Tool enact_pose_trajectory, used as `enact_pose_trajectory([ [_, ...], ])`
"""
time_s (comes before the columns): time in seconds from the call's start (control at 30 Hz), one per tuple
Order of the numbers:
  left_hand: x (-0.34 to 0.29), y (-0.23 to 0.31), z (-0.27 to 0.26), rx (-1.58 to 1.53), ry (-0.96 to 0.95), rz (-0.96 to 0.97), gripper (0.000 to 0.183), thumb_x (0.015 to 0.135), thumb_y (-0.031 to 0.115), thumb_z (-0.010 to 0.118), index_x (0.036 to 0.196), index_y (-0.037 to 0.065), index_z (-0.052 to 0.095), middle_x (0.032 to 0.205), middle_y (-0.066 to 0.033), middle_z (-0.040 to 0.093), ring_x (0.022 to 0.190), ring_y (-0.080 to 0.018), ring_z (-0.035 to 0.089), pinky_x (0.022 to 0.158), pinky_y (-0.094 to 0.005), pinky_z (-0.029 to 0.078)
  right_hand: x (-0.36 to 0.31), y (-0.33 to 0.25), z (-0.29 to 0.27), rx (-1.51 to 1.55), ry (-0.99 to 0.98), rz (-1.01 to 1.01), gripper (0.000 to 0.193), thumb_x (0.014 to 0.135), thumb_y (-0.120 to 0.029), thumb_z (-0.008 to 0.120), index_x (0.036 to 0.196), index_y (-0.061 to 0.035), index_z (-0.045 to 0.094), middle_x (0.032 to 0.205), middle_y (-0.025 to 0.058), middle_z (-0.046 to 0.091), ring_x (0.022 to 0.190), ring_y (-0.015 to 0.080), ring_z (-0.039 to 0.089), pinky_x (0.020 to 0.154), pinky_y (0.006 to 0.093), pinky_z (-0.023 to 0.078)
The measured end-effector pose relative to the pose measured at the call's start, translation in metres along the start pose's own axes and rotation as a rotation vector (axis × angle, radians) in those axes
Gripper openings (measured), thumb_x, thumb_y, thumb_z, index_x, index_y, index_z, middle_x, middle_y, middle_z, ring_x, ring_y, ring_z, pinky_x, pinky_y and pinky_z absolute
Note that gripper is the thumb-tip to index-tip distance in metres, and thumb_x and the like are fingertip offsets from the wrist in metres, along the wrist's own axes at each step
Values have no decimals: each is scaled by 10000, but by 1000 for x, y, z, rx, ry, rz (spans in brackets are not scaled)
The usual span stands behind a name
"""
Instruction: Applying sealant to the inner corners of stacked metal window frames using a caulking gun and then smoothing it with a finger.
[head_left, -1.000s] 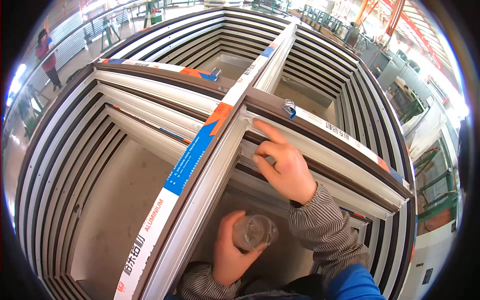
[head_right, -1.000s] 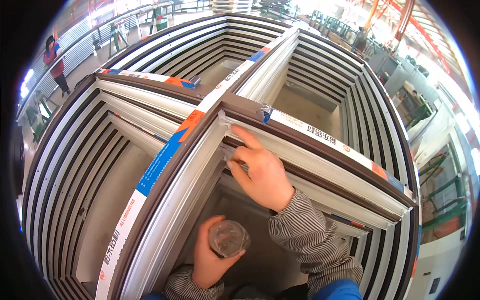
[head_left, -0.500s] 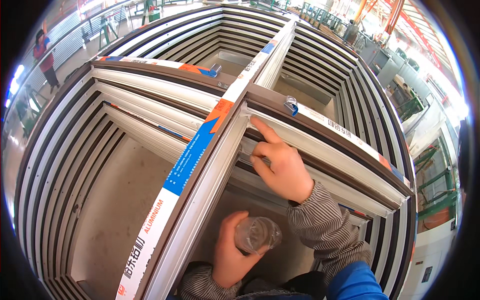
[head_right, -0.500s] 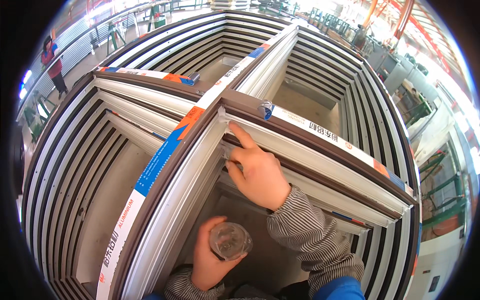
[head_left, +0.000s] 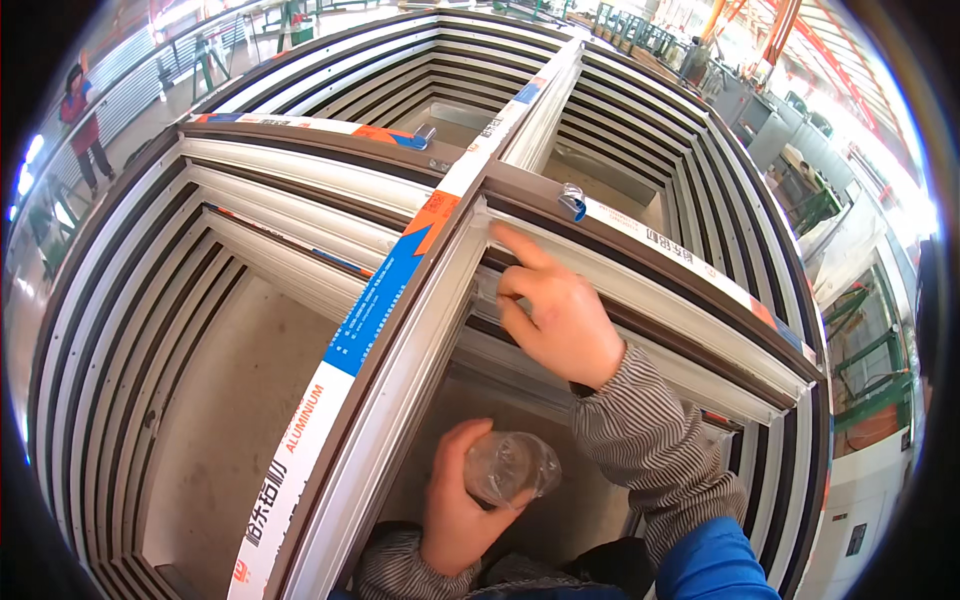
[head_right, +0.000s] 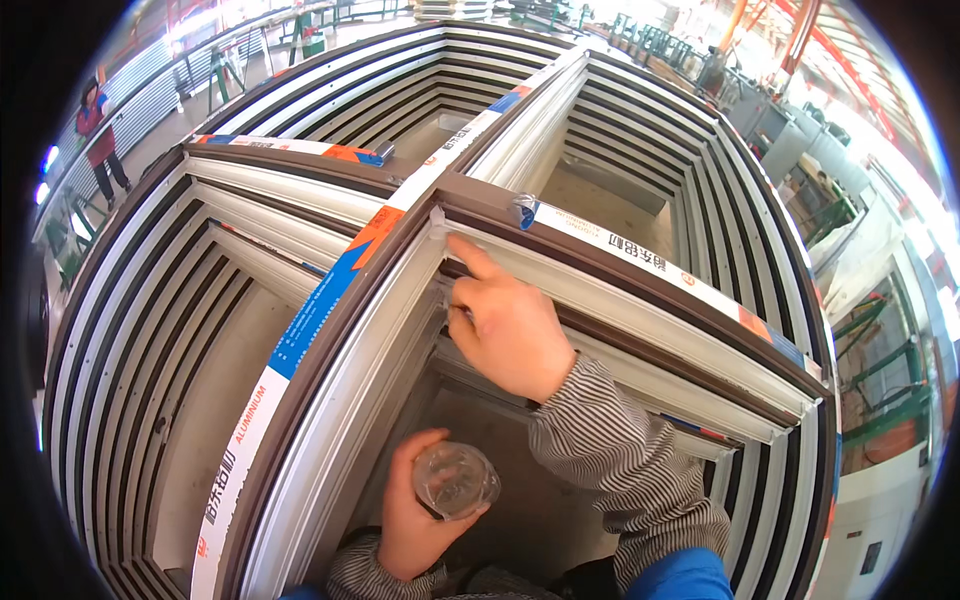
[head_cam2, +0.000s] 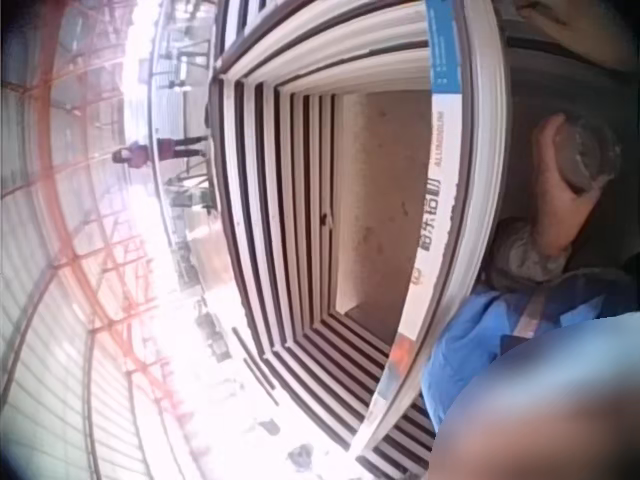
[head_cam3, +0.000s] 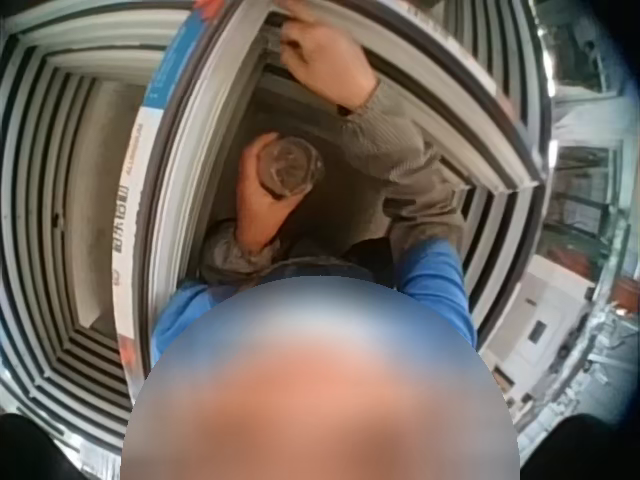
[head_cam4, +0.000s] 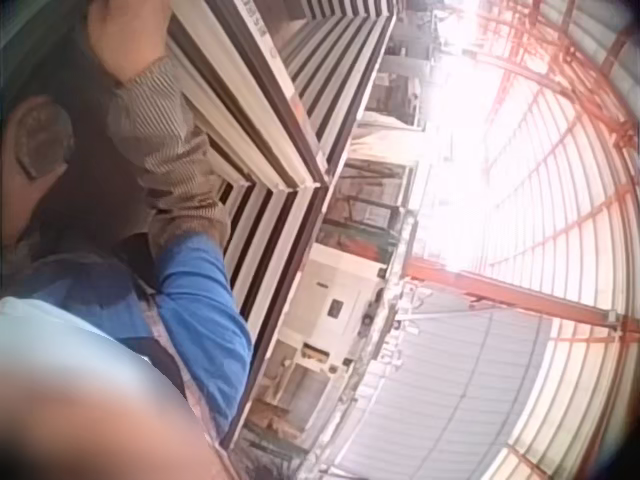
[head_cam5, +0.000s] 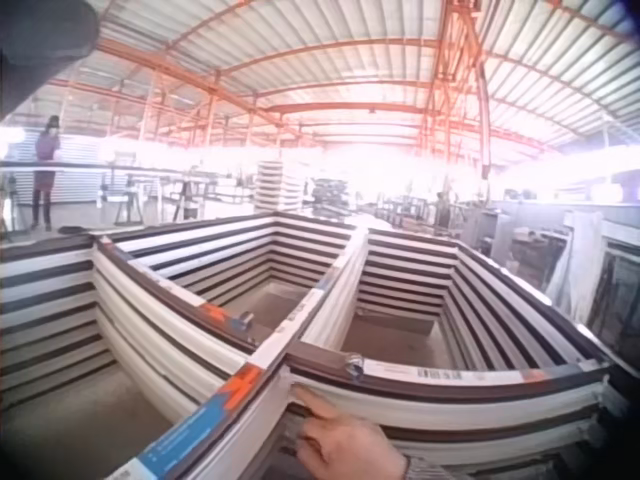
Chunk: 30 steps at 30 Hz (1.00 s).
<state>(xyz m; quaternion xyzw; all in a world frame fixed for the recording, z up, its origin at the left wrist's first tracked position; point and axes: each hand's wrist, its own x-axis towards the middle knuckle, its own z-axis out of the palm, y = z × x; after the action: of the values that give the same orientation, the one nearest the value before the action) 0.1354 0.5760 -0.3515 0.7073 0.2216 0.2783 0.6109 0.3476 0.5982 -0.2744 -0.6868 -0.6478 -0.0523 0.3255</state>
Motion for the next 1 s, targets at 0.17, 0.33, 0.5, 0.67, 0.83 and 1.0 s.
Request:
enact_pose_trajectory([
  [0.17,-1,3,0,13,-26,-2,796,639,-14,800,1295,42,352,1250,-121,441,1122,-213,517,958,-386,462,6,-4,7,-137,-108,26,90,753,-84,597,718,-7,566,1340,133,471,724,333,632,661,416,531],
  [0.33,-4,3,-2,22,-4,10,798,635,-31,796,1293,39,351,1258,-121,435,1122,-208,518,941,-370,476,8,-11,3,-87,-7,63,66,757,-72,599,756,-6,589,1345,135,480,741,343,638,678,410,525],
  [0.5,-4,3,-2,31,-2,13,795,630,-32,798,1289,36,356,1252,-119,440,1118,-207,519,934,-363,480,23,-10,3,-94,-22,62,64,756,-60,597,760,2,583,1347,169,469,785,348,638,684,400,524],
  [0.67,-3,5,-3,-8,38,9,779,627,-39,789,1280,37,371,1221,-113,467,1113,-213,525,925,-364,482,-6,-22,-21,66,80,30,59,749,-25,610,730,3,561,1288,219,510,809,358,642,697,396,524],
  [0.83,-1,5,-6,53,135,-1,758,619,-31,787,1263,39,395,1189,-108,486,1101,-214,524,927,-340,468,-52,-38,-80,559,-454,-223,153,763,-76,674,696,-20,549,1210,217,560,788,314,656,597,309,530],
  [1.0,1,4,-2,214,203,62,747,602,-10,793,1248,39,421,1184,-131,489,1078,-262,526,924,-355,441,-86,-58,-69,180,-733,-290,182,801,-218,648,738,-56,596,1129,131,550,582,277,609,517,360,506],
])
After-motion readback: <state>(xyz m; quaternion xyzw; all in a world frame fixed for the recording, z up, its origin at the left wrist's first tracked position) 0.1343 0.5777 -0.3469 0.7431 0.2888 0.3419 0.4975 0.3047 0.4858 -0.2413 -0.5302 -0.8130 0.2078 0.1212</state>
